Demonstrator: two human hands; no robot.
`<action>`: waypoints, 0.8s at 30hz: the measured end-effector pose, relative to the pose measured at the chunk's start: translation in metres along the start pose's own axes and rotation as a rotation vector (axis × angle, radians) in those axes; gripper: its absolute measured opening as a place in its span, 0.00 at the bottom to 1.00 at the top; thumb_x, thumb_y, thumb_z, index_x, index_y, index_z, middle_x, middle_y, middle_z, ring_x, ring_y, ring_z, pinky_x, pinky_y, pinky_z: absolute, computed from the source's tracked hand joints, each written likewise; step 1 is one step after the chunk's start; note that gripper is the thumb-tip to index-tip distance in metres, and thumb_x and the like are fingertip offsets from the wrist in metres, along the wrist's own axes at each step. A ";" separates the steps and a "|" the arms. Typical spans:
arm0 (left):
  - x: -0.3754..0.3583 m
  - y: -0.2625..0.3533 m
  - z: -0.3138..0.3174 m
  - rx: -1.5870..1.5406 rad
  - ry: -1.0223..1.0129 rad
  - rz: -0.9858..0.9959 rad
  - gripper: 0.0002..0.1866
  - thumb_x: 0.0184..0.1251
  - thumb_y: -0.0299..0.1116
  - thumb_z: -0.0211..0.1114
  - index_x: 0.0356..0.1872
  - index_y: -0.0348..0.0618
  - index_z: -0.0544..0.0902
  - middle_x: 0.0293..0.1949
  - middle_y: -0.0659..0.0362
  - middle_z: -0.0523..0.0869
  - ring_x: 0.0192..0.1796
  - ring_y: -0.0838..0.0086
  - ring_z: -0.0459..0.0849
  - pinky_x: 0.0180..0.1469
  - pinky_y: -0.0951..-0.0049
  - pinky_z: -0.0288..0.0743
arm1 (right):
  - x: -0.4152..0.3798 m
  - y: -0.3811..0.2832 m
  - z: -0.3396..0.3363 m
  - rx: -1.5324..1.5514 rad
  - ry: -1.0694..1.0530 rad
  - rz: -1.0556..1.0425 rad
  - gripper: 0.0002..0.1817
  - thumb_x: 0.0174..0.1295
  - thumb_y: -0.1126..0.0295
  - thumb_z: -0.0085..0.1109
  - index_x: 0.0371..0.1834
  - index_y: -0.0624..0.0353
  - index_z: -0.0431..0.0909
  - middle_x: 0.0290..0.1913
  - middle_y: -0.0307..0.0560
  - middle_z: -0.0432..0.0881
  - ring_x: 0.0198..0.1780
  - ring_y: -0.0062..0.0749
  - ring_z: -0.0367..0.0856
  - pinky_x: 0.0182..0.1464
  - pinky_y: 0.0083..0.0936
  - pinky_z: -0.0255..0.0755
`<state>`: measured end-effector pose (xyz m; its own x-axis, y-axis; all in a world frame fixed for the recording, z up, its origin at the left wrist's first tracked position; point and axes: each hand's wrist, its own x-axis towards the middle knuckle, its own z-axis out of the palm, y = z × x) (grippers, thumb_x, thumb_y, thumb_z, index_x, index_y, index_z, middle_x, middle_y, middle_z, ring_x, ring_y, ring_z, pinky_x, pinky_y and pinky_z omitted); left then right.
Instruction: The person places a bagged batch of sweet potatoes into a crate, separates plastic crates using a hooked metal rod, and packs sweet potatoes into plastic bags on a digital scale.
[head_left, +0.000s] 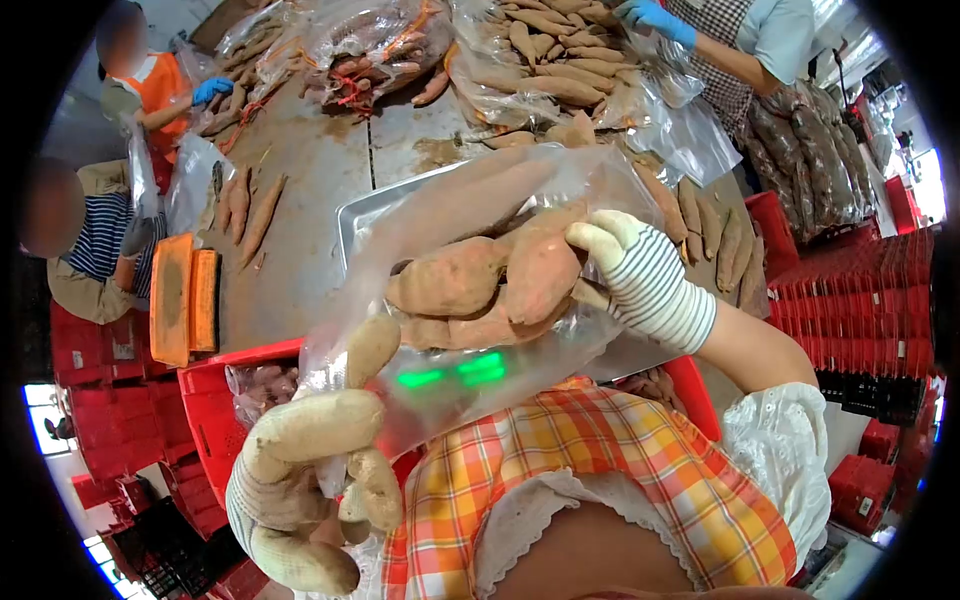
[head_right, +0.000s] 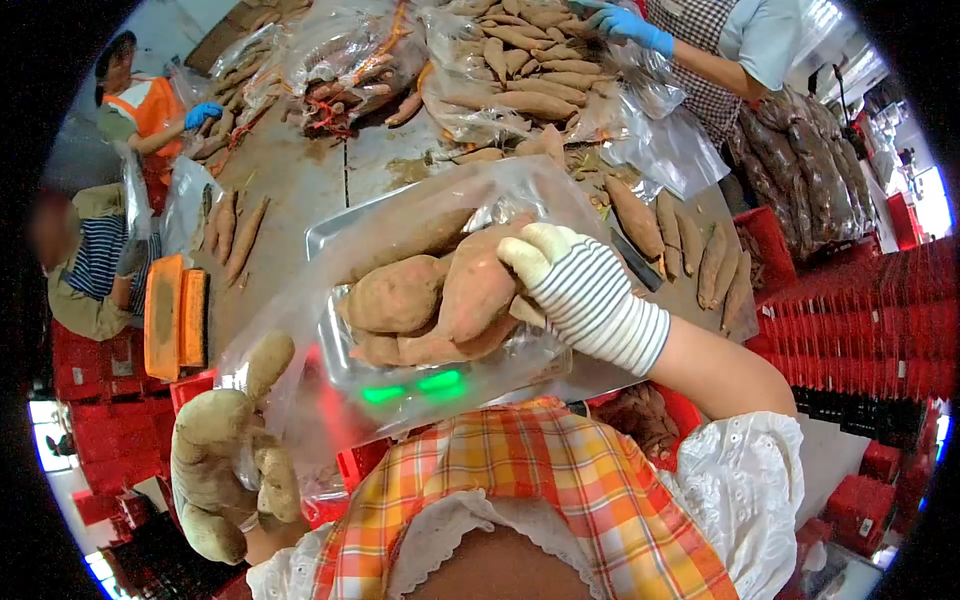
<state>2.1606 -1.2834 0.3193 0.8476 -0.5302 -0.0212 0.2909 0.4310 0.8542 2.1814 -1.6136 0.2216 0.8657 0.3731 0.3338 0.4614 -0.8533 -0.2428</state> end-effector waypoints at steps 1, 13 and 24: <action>0.000 -0.001 -0.002 0.008 -0.018 -0.003 0.51 0.36 0.44 0.79 0.60 0.25 0.62 0.64 0.26 0.54 0.31 0.76 0.82 0.27 0.86 0.73 | 0.000 0.000 -0.001 0.068 -0.025 0.078 0.26 0.42 0.67 0.68 0.46 0.62 0.69 0.41 0.55 0.75 0.43 0.51 0.76 0.44 0.37 0.72; 0.035 0.002 -0.008 0.249 0.042 0.342 0.52 0.46 0.56 0.71 0.66 0.31 0.57 0.66 0.28 0.52 0.28 0.79 0.81 0.21 0.89 0.72 | 0.003 0.039 0.021 -0.026 -0.035 0.152 0.18 0.53 0.66 0.61 0.45 0.61 0.71 0.40 0.54 0.77 0.39 0.49 0.78 0.39 0.33 0.73; 0.052 -0.016 0.007 0.316 -0.118 0.296 0.48 0.44 0.47 0.75 0.63 0.30 0.62 0.65 0.41 0.62 0.46 0.71 0.81 0.41 0.78 0.77 | 0.002 0.037 -0.009 0.103 -0.486 0.253 0.30 0.58 0.66 0.56 0.66 0.52 0.62 0.55 0.54 0.75 0.49 0.45 0.79 0.51 0.30 0.75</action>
<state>2.1966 -1.3228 0.3086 0.8123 -0.5047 0.2922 -0.1221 0.3427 0.9315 2.1981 -1.6482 0.2217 0.9306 0.3073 -0.1988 0.2233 -0.9071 -0.3568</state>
